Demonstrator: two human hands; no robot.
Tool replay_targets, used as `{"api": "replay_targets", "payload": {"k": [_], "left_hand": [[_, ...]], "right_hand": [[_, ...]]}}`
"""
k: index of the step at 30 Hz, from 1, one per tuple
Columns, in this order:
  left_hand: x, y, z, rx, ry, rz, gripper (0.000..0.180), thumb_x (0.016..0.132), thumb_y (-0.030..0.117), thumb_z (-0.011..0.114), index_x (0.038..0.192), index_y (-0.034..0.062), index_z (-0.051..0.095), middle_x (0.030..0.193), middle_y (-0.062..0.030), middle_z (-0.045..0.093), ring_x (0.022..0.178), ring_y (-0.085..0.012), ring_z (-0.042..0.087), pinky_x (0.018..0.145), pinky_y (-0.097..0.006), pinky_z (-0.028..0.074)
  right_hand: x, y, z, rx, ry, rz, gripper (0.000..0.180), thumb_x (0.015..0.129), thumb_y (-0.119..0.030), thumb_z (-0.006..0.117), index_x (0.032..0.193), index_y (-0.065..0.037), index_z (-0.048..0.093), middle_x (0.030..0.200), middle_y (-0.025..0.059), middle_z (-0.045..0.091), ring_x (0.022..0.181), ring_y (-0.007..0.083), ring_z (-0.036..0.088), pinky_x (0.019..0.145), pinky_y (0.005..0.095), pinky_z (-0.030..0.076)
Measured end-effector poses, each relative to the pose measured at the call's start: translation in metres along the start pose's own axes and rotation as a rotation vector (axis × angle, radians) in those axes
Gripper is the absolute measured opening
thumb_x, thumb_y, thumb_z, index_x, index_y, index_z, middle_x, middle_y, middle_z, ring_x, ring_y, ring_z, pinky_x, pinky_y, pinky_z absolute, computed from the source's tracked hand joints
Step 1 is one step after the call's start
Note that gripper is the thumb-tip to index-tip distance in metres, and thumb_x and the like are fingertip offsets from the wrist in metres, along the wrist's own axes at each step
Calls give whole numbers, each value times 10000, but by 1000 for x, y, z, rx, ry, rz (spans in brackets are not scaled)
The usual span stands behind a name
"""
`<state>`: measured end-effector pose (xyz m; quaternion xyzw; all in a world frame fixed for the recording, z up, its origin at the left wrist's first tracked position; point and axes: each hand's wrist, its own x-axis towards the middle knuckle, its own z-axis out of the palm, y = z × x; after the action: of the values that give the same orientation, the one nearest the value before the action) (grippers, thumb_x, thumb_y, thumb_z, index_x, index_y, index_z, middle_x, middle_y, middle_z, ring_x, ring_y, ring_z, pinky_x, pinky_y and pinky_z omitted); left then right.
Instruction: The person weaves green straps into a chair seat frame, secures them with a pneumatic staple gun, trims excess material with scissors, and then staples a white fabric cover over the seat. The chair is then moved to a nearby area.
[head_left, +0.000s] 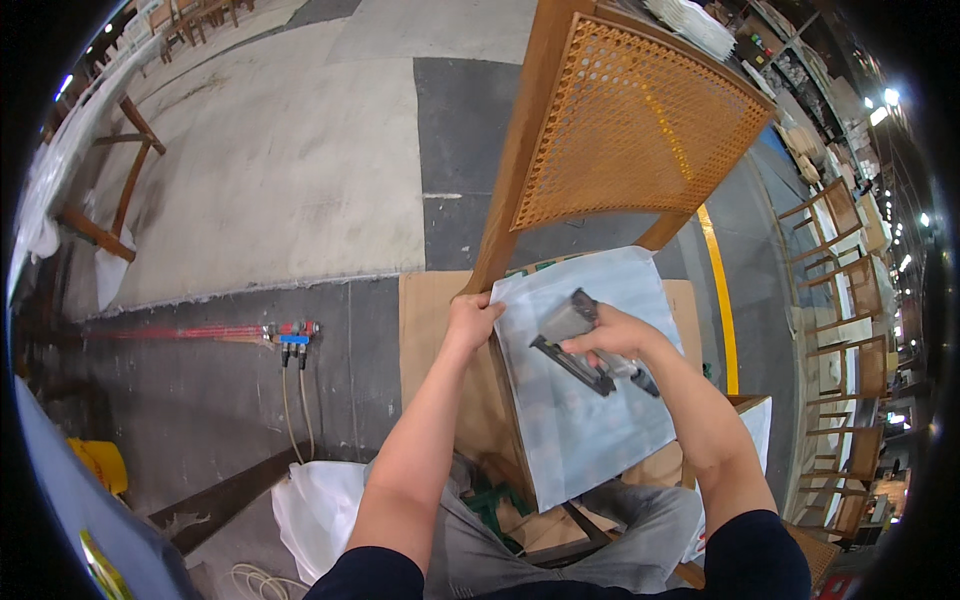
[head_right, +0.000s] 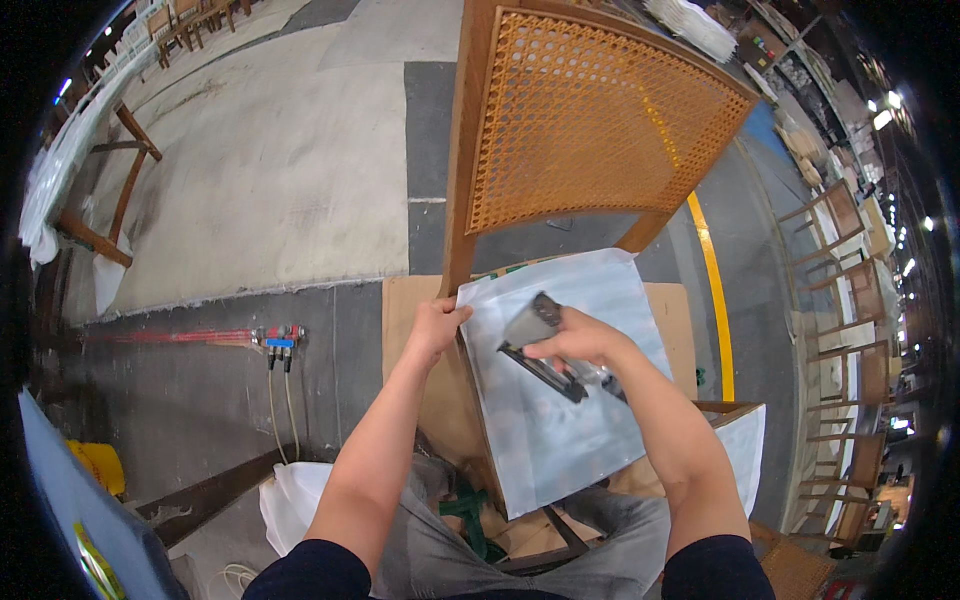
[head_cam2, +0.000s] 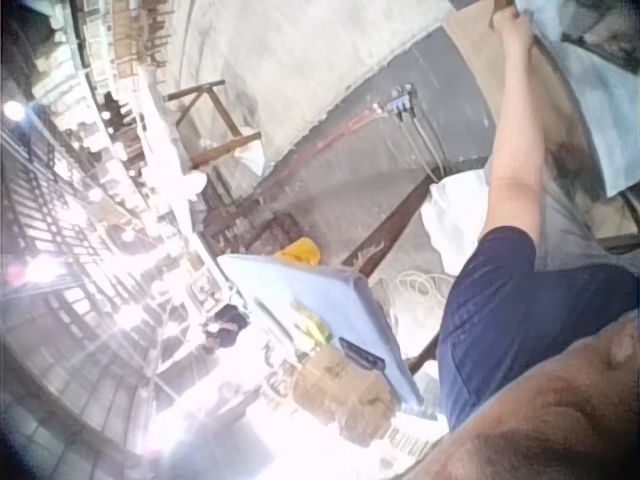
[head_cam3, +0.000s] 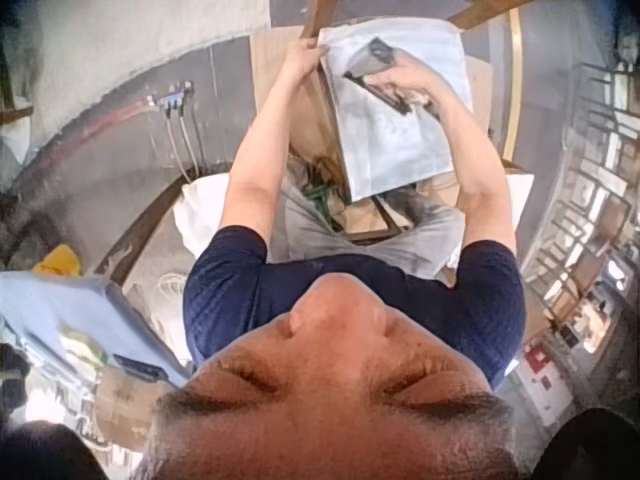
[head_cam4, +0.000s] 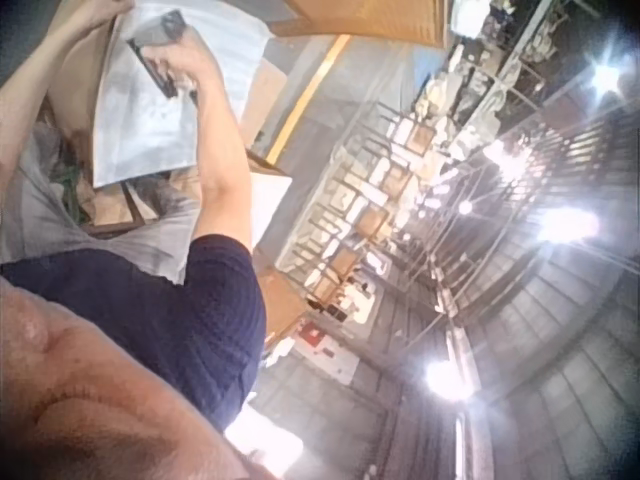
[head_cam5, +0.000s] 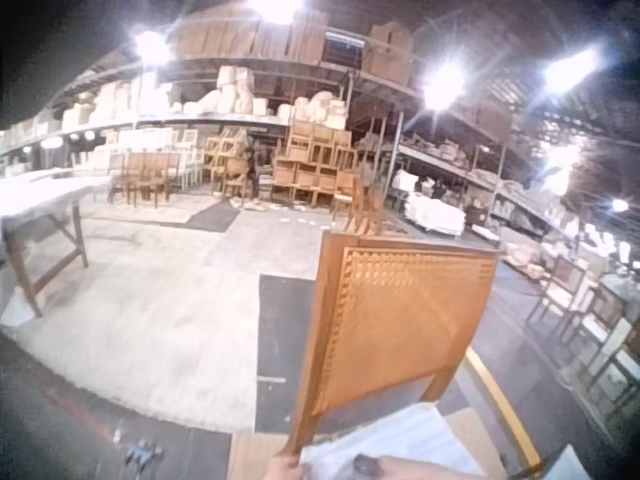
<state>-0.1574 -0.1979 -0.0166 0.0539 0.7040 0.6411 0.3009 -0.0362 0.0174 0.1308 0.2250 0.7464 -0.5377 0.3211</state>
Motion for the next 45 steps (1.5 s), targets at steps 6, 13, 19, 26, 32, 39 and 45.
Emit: {"api": "replay_targets", "payload": {"k": [6,13,19,26,32,39,45], "left_hand": [[-10,23,21,-18,-18,-107,208,942,133,802,1071,-30,814,872,-15,731,767,-118,610,706,-321,488],[-17,17,11,-67,121,-45,201,934,98,809,1094,-23,805,917,-14,748,819,-99,634,747,-286,505],[-17,13,10,-198,73,-68,172,981,113,766,1096,-10,803,953,2,743,846,-83,624,768,-286,503],[-26,24,2,-204,4,-103,169,998,203,775,1027,39,799,854,49,677,716,-76,539,641,-292,439],[-21,31,-6,-353,-7,-381,217,1015,264,744,855,131,683,719,69,538,598,-84,448,573,-309,374],[-15,30,-5,-425,-112,-443,188,1031,249,709,897,118,710,713,68,526,594,-94,444,593,-323,400],[-7,13,-3,-226,23,-182,169,954,200,766,997,46,714,798,13,638,671,-130,581,638,-342,494]], "right_hand": [[-19,89,-45,409,118,130,481,903,-314,889,1239,-28,697,1062,65,721,710,177,687,631,366,578],[-10,57,-46,-967,264,231,516,869,-420,862,1192,-30,763,1123,189,777,905,369,751,830,488,597],[41,-21,-26,-824,551,-540,401,918,-328,783,1183,-32,729,1260,199,730,1175,392,685,989,485,544],[105,-47,0,-546,152,-391,421,903,-194,838,1217,-44,601,1201,62,695,1115,216,646,939,396,519],[99,-48,4,-537,143,-580,320,887,-149,788,1176,-83,669,1103,115,726,1065,313,675,927,430,538],[89,-50,-2,-915,159,-668,240,926,-239,786,1150,-151,788,1096,99,740,1132,337,636,1032,486,472],[101,-48,5,-939,204,-646,183,944,-281,753,1057,-144,799,1025,100,716,1127,342,637,1010,508,470]]}}
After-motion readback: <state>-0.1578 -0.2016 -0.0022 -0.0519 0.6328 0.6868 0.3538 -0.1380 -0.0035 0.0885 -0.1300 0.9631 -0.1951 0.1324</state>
